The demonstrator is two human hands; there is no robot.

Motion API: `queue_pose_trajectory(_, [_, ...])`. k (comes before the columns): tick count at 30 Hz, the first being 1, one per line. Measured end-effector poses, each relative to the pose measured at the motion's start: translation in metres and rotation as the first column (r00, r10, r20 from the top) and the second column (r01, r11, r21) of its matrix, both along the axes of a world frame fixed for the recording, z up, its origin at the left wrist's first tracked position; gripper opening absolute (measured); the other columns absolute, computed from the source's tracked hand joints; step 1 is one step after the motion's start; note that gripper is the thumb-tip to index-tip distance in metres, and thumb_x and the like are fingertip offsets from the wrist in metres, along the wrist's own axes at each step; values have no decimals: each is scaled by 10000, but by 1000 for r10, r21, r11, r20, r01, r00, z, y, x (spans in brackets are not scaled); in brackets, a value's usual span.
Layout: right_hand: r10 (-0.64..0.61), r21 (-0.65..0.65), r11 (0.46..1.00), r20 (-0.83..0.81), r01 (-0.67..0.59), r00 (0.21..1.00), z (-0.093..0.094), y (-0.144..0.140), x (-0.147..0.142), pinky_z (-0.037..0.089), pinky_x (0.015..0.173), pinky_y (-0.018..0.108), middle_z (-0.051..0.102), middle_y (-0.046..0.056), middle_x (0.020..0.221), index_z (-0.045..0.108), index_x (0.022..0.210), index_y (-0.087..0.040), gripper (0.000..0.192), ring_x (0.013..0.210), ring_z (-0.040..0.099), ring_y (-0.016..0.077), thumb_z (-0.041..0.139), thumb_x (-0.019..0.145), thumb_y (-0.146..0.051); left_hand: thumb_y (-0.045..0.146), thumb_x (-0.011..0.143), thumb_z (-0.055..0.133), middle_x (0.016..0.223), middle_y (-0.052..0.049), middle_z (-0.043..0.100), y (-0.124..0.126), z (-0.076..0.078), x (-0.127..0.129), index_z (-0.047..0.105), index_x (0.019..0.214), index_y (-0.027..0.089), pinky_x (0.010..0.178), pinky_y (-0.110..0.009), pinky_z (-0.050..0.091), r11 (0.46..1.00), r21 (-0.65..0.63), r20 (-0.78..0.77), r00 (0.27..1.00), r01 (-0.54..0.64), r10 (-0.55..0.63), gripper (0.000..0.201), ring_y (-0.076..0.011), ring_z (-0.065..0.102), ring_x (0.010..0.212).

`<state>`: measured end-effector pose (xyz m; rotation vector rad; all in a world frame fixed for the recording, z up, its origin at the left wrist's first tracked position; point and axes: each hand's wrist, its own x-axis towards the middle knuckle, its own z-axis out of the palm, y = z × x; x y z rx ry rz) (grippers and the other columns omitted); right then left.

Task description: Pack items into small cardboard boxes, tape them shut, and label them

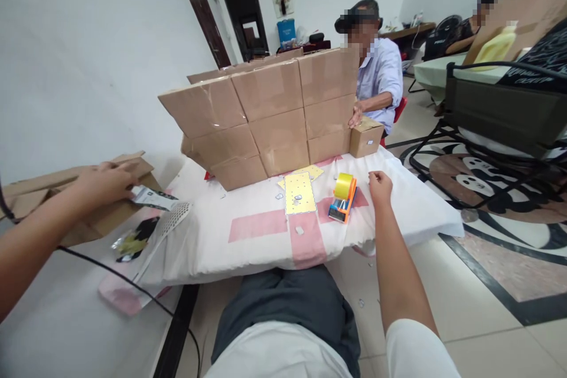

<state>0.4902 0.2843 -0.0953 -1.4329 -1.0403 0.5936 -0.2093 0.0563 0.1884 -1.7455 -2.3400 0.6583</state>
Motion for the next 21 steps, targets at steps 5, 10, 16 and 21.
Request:
queue_pose_trajectory(5, [-14, -8, 1000, -7, 14, 1000, 1, -1, -3, 447, 649, 293, 629, 10, 738, 667, 857, -158, 187, 642, 543, 143, 572, 765, -290, 363, 864, 580, 1700, -102, 285, -50, -14, 63, 776, 1136, 274, 980, -586, 432, 973, 18, -252, 943, 229, -217, 347, -464, 377, 1398])
queue_pose_trajectory(10, [-24, -14, 1000, -30, 23, 999, 2, -2, -4, 444, 647, 287, 630, 0, 754, 655, 846, -172, 108, 629, 532, 133, 567, 797, -210, 267, 894, 568, 1685, -100, 323, -56, -44, 132, 792, 1080, 245, 968, -586, 452, 935, 102, -219, 925, 339, -312, 293, -469, 346, 1444])
queue_pose_trajectory(16, [10, -52, 999, -27, -11, 1000, 4, -2, -2, 451, 682, 297, 646, 5, 789, 675, 896, -170, 118, 662, 545, 138, 579, 829, -161, 126, 883, 544, 1642, -74, 421, -45, -111, 176, 814, 977, 214, 896, -542, 465, 861, 261, -154, 900, 436, -409, 299, -448, 451, 1343])
queue_pose_trajectory(21, [2, -55, 998, -19, -3, 1000, 1, 1, -1, 442, 661, 293, 643, -1, 787, 694, 895, -171, 123, 646, 550, 134, 589, 831, -159, 124, 879, 548, 1653, -9, 412, -36, -130, 174, 807, 1055, 271, 867, -528, 464, 778, 399, -110, 868, 485, -484, 346, -408, 494, 1273])
